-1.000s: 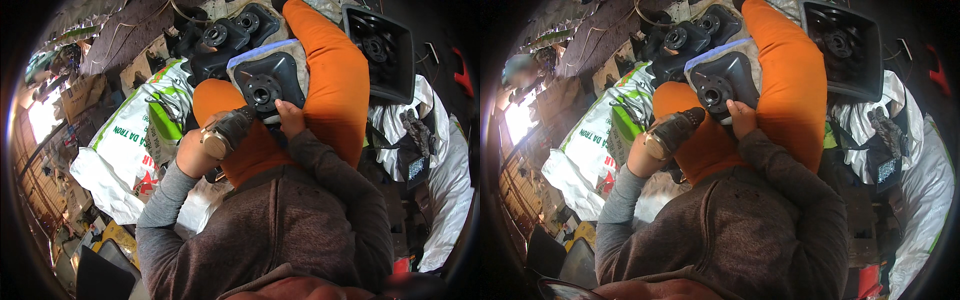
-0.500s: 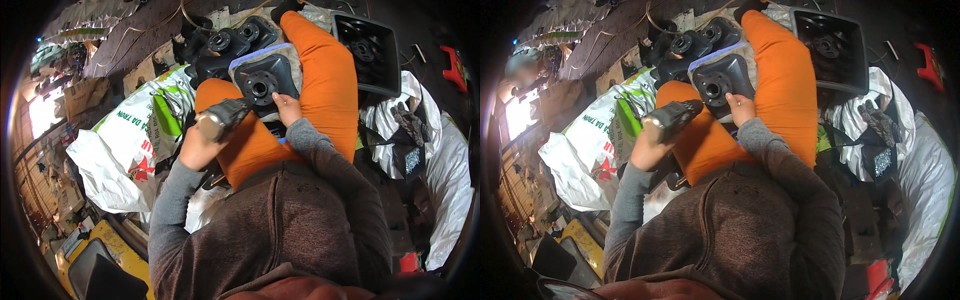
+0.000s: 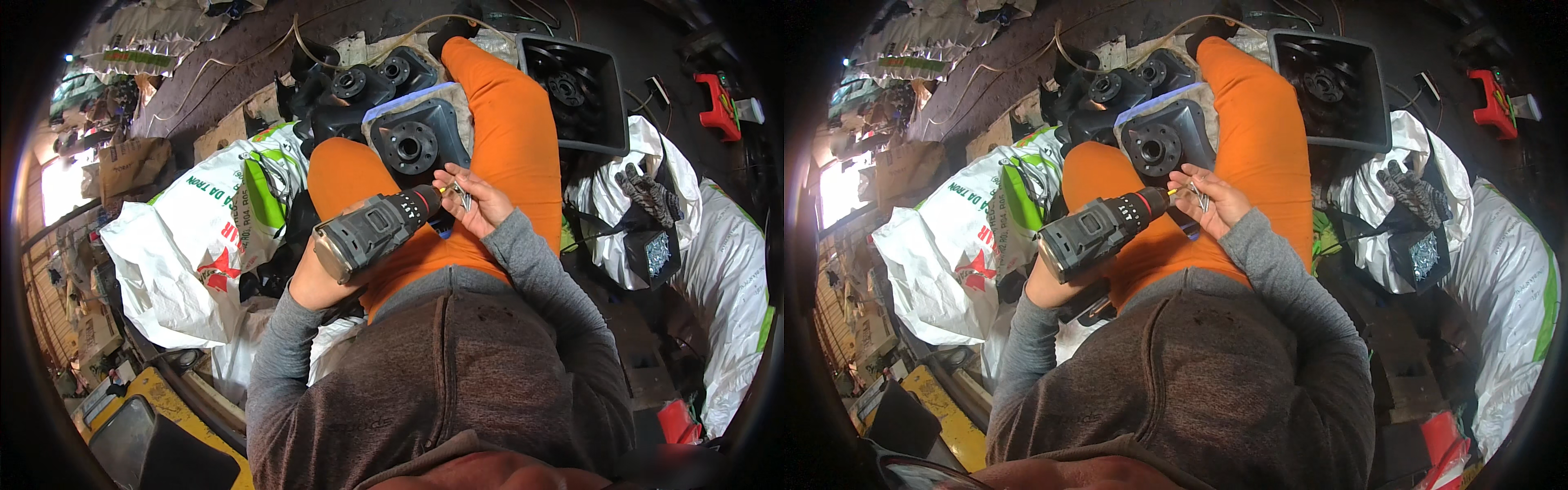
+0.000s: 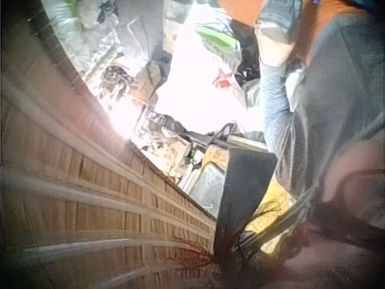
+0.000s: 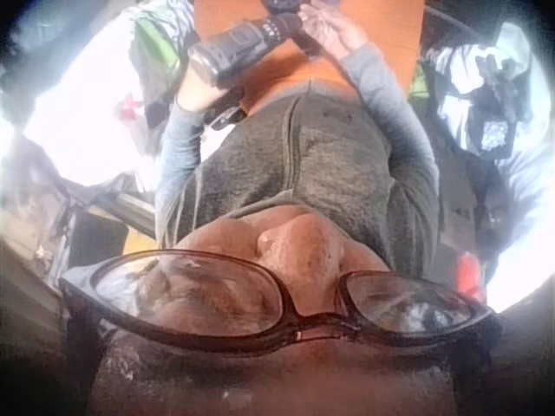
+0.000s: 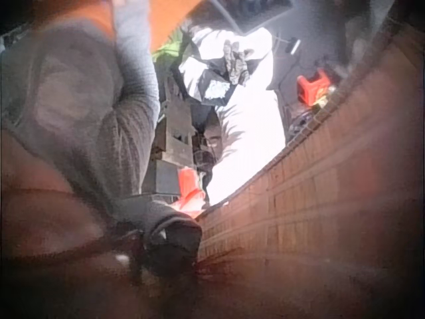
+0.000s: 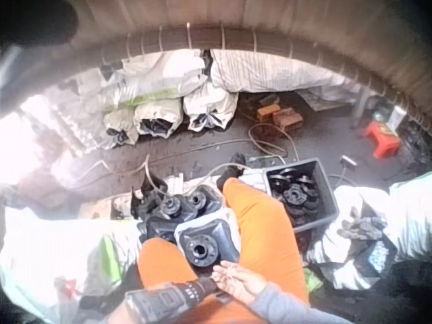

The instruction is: The person uses a cordless drill to fasten screws into black mechanical parts resting on their lap. They repeatedly pick up parts, align them, and drive screws, then place finished units into a nearby white sack.

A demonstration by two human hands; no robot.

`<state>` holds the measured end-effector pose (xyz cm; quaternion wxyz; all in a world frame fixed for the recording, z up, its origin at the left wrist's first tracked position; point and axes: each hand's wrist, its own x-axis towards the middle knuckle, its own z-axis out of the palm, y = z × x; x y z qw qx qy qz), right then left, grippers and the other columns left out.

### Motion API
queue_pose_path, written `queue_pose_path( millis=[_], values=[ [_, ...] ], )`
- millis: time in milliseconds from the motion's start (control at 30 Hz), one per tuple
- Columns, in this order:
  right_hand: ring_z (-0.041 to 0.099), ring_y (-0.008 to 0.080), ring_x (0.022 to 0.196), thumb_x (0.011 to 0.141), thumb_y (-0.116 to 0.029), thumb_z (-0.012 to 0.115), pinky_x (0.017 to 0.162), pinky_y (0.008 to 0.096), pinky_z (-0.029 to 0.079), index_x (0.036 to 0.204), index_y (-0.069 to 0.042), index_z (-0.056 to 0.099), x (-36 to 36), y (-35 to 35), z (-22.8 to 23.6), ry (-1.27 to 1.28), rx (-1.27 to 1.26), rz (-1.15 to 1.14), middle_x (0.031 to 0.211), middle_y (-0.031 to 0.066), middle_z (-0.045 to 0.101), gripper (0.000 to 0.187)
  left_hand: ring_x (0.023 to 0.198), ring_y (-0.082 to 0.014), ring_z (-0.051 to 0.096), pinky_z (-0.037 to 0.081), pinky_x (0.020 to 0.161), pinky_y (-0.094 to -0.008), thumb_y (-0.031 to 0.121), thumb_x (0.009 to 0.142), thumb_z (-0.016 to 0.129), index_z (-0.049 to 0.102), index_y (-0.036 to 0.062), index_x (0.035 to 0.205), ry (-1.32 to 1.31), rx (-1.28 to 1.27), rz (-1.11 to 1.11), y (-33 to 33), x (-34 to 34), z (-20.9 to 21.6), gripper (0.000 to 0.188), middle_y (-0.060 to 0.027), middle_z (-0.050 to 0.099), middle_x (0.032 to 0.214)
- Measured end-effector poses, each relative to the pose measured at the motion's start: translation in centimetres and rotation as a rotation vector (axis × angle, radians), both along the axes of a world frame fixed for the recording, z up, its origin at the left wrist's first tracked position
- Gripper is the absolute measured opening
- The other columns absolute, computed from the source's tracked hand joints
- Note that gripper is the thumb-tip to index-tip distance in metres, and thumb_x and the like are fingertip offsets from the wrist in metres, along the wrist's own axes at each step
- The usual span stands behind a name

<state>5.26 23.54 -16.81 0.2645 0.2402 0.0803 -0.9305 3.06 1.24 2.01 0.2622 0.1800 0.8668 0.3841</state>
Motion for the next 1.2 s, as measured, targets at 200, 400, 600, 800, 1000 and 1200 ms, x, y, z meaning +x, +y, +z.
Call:
queue_pose_path(
  millis=[200, 400, 600, 800, 1000, 1200],
  values=[
    [0.063, 0.0214, 0.105, 0.097, -0.009, 0.046, 0.082, 0.0306, 0.059, 0.133, 0.0, 0.044, -0.1, 0.5, -0.2, 0.18, -0.096, 0.045, 0.123, 0.0144, 0.058, 0.037, 0.097, -0.0272, 0.064, 0.05, 0.087, -0.0351, 0.006, 0.071, 0.072, 0.06, 0.0008, 0.114, 0.029, -0.057, -0.045, -0.3, -0.2, -0.1, 0.044, -0.0135, 0.066, 0.108],
    [0.064, 0.0218, 0.102, 0.098, -0.011, 0.047, 0.082, 0.03, 0.059, 0.131, 0.001, 0.046, -0.5, 0.5, 0.0, 0.174, -0.037, 0.108, 0.122, 0.0142, 0.059, 0.035, 0.097, -0.0272, 0.064, 0.05, 0.087, -0.0357, 0.006, 0.073, 0.073, 0.061, 0.0021, 0.113, 0.02, -0.074, -0.087, -0.4, -0.2, 0.0, 0.042, -0.0128, 0.066, 0.107],
    [0.066, 0.0199, 0.098, 0.096, -0.012, 0.052, 0.077, 0.0306, 0.062, 0.118, 0.002, 0.054, 0.1, 0.3, -0.3, 0.041, -0.09, 0.094, 0.111, 0.0148, 0.062, 0.026, 0.096, -0.0274, 0.064, 0.05, 0.086, -0.0364, 0.006, 0.071, 0.074, 0.062, 0.0027, 0.112, 0.037, -0.081, -0.086, -2.0, -0.2, 0.3, 0.042, -0.0124, 0.066, 0.106],
    [0.067, 0.0135, 0.082, 0.092, -0.007, 0.059, 0.07, 0.0264, 0.062, 0.105, -0.001, 0.058, -0.2, -0.6, -0.3, -0.038, -0.003, 0.093, 0.094, 0.0095, 0.065, 0.015, 0.098, -0.029, 0.063, 0.049, 0.088, -0.0374, 0.007, 0.07, 0.075, 0.061, 0.0026, 0.113, -0.027, -0.114, -0.041, -2.4, 0.0, 0.6, 0.045, -0.0131, 0.065, 0.107],
    [0.067, 0.0115, 0.075, 0.092, -0.008, 0.06, 0.067, 0.025, 0.062, 0.103, -0.001, 0.058, -0.4, -1.1, -0.1, -0.101, 0.024, 0.098, 0.088, 0.0074, 0.066, 0.014, 0.107, -0.0298, 0.061, 0.047, 0.093, -0.037, 0.008, 0.069, 0.074, 0.059, 0.0032, 0.117, 0.058, -0.119, -0.132, -2.9, -0.6, -0.1, 0.051, -0.0141, 0.06, 0.12],
    [0.066, 0.0096, 0.069, 0.09, -0.011, 0.064, 0.065, 0.024, 0.062, 0.101, -0.002, 0.056, -1.1, -1.7, 0.1, -0.137, 0.131, 0.161, 0.085, 0.0056, 0.065, 0.017, 0.113, -0.028, 0.059, 0.046, 0.096, -0.0363, 0.006, 0.07, 0.072, 0.056, 0.0033, 0.122, 0.033, -0.17, -0.122, -0.9, -1.4, 0.9, 0.055, -0.0143, 0.057, 0.127]
  ],
)
